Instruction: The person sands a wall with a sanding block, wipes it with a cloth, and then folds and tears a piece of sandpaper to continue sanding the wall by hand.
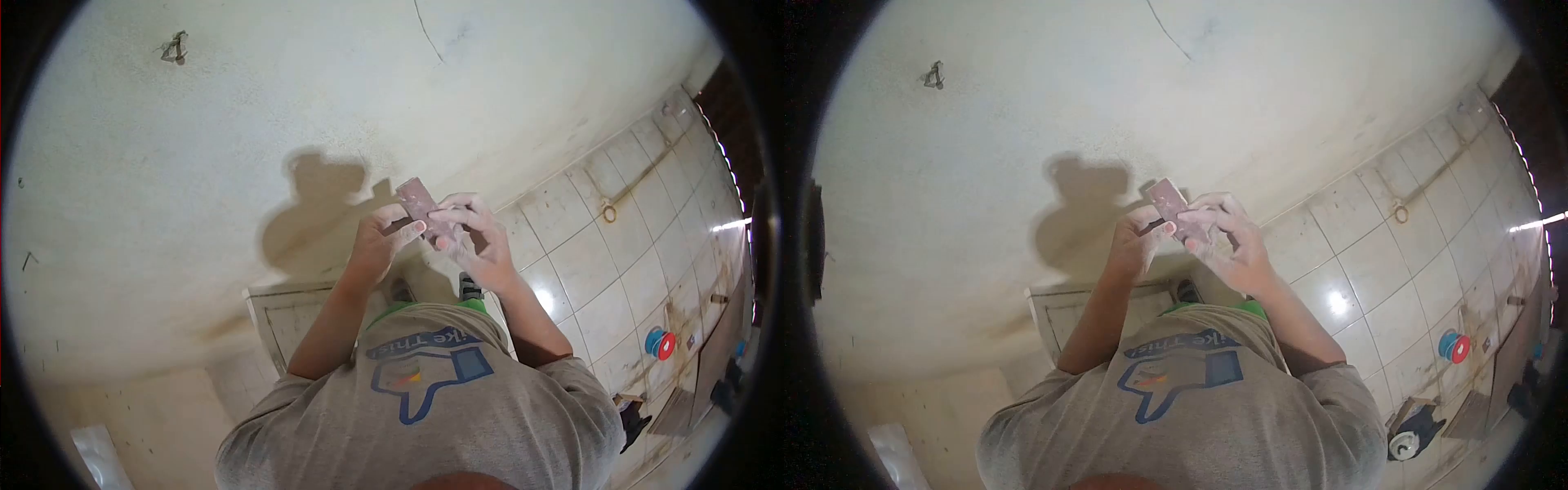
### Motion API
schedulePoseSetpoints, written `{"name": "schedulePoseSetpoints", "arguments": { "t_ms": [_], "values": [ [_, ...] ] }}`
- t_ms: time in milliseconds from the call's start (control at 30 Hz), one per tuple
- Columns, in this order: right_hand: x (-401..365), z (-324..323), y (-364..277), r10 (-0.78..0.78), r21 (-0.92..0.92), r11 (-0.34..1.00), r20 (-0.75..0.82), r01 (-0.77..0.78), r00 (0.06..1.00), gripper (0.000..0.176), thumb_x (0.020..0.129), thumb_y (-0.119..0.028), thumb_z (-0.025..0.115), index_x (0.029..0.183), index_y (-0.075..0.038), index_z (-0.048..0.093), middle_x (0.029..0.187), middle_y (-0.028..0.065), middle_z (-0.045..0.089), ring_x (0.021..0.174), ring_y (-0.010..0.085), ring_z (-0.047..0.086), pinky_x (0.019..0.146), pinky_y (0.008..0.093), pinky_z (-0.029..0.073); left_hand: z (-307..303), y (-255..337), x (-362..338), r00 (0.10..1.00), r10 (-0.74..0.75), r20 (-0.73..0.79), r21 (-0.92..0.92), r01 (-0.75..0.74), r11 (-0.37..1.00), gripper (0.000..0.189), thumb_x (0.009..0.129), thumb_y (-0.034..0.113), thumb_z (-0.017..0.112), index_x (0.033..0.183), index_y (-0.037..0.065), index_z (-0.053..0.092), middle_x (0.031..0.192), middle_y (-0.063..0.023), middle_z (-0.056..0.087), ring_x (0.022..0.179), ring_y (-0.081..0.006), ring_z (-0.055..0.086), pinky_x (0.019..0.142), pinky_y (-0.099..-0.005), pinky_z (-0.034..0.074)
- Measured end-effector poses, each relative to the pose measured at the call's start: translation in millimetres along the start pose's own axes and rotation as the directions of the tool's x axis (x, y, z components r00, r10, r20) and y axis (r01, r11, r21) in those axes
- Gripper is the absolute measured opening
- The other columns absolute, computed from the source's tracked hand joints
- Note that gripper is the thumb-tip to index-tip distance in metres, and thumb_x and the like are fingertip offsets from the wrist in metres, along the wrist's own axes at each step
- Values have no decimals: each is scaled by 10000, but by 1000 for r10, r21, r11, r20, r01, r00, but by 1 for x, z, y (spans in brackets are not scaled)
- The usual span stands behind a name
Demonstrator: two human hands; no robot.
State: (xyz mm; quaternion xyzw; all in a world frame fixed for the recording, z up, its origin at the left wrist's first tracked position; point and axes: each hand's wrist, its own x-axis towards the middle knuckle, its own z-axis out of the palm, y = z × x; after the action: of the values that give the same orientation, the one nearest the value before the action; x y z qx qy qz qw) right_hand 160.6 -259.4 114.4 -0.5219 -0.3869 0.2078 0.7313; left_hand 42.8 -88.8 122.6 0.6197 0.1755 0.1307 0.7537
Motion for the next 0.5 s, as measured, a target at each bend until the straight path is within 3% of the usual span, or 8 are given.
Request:
{"name": "schedulePoseSetpoints", "arguments": {
  "t_ms": [67,167,267,367,500],
  "values": [
    [-4,1,-12,-99,-247,963,66,112,993,586,747,-231,881,1275,-92,670,1254,118,557,1090,195,550,913,332,436,-11,12,-3,993,-95,63,-11,96,995,164,958,81,669,1113,27,680,1017,-30,703,943,-121,645,855,-274,502],
    [-2,29,-20,-53,-98,994,-45,48,998,900,666,-314,933,1446,-108,532,1396,107,505,1161,210,546,938,330,427,-23,18,-10,970,-189,153,-387,234,892,182,976,104,652,1141,29,667,986,-25,699,906,-130,650,816,-277,507],
    [5,43,-18,-47,-95,994,43,51,998,1043,641,-339,944,1515,-109,424,1471,100,490,1258,239,523,965,364,426,-47,17,-13,918,-174,357,-392,317,864,194,982,129,651,1145,25,665,960,-24,692,879,-134,650,774,-272,503],
    [8,58,-17,-56,-202,977,76,70,996,1042,617,-377,949,1489,-98,451,1520,105,465,1334,261,485,979,396,429,-53,18,-12,888,-90,452,-463,319,827,258,977,160,661,1183,6,647,967,-45,689,865,-134,645,730,-267,500],
    [18,81,-22,-132,-370,921,9,126,991,1005,604,-399,945,1446,-99,486,1435,107,530,1297,277,501,980,407,439,-75,15,-4,852,-85,517,-469,365,804,358,969,197,670,1251,-17,619,984,-76,685,861,-154,649,728,-279,512]
  ]
}}
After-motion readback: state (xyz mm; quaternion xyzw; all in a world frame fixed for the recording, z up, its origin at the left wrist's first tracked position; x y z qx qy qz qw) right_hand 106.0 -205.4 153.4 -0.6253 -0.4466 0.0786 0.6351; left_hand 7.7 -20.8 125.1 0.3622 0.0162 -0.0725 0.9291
